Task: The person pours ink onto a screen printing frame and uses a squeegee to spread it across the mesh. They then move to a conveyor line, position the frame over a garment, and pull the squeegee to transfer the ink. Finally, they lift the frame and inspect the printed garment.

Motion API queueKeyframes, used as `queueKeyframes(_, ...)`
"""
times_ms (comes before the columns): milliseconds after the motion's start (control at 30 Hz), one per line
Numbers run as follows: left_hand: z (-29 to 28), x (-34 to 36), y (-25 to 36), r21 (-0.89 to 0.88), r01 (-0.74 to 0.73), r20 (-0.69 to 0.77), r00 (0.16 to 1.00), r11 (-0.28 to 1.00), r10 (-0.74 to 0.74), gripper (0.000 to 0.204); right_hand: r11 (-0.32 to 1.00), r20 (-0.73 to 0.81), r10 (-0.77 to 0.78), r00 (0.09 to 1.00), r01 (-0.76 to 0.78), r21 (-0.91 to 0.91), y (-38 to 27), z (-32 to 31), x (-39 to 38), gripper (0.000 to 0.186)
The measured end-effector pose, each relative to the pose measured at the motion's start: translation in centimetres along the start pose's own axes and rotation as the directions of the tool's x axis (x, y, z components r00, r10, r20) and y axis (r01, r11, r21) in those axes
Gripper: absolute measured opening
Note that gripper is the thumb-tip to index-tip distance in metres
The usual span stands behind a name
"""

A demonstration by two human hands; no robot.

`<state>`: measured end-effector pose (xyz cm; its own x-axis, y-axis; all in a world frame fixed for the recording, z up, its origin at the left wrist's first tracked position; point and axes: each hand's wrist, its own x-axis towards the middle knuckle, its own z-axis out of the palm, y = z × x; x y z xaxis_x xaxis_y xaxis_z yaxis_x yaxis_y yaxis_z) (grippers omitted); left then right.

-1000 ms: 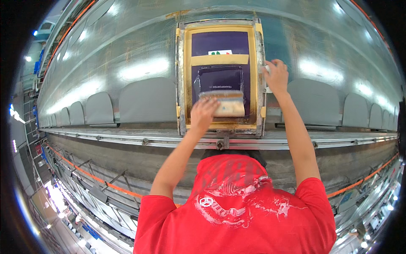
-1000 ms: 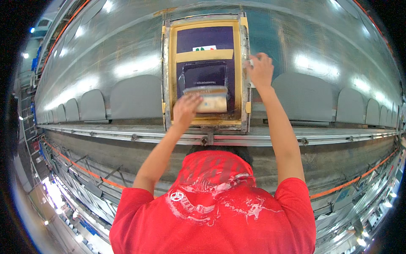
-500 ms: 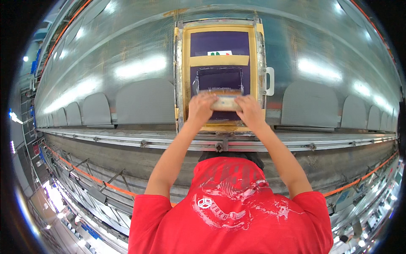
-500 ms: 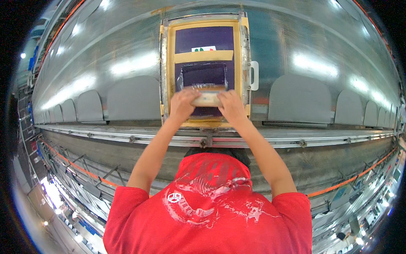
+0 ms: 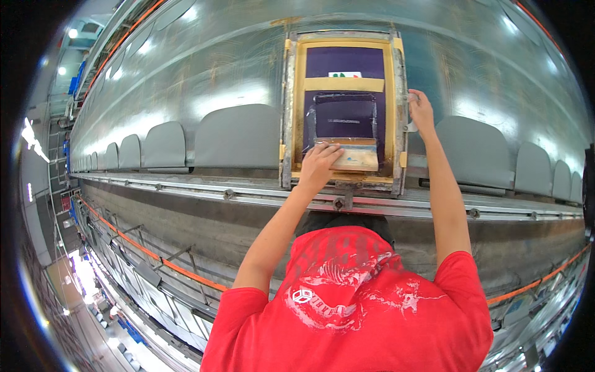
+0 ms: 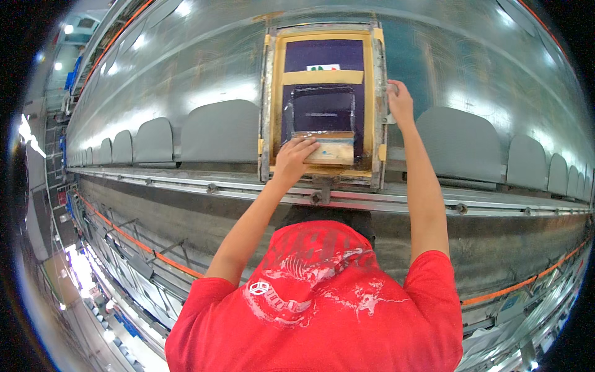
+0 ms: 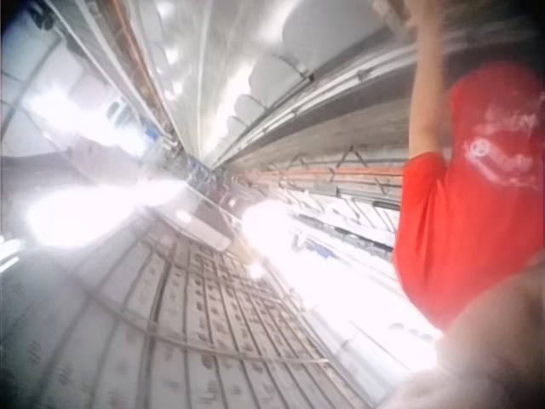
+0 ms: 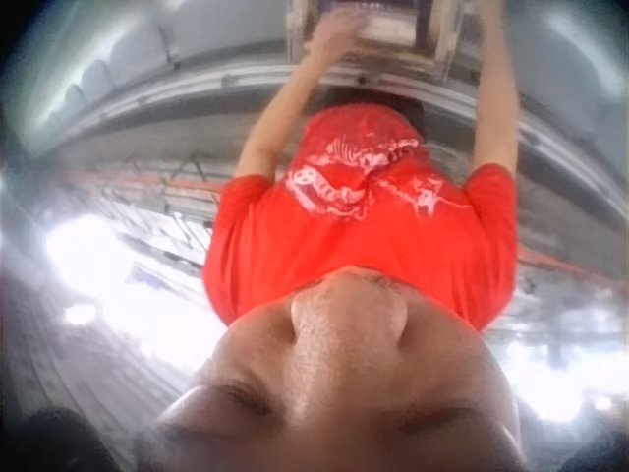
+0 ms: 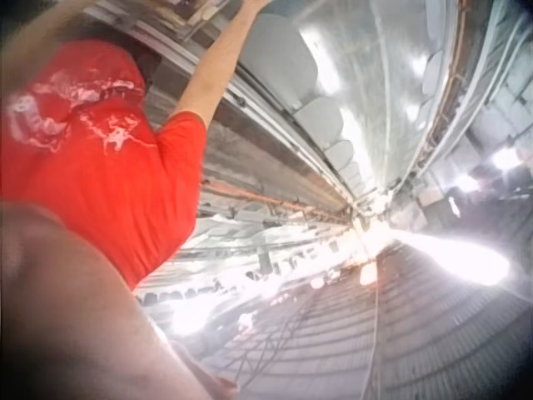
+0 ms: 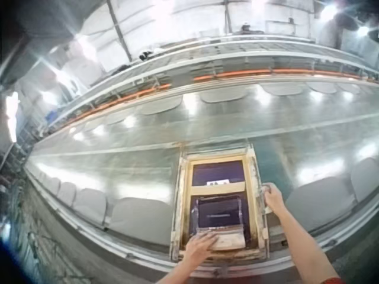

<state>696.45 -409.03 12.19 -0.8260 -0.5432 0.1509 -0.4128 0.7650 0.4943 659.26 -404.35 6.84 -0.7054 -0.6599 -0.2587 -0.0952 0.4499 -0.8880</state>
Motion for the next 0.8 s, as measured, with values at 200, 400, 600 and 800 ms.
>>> queueKeyframes(200, -2.5, -3.7, -2.5, -0.022, 0.021, -0.037, 0.999, 1.000, -0.021, 0.053, 0.974, -0.289, -0.210, 0.934, 0.173, -0.148, -5.8, 4.2, -1.8, 0.028)
queueKeyframes(400, -10.0, -9.2, -14.5, 0.054, 0.076, -0.055, 0.996, 0.996, -0.073, 0.054, 0.954, -0.334, -0.300, 0.893, 0.280, -0.110, -9.7, 20.5, -5.3, 0.028)
queueKeyframes(600, -15.7, -12.0, -20.8, 0.089, 0.068, -0.015, 0.998, 0.994, -0.067, 0.054, 0.965, -0.309, -0.262, 0.914, 0.255, -0.062, -12.2, 28.8, -7.5, 0.025)
queueKeyframes(800, -15.7, -12.0, -21.1, 0.069, 0.015, -0.039, 0.999, 0.997, -0.012, 0.053, 0.960, -0.316, -0.278, 0.907, 0.260, -0.099, -11.8, 28.4, -7.0, 0.025)
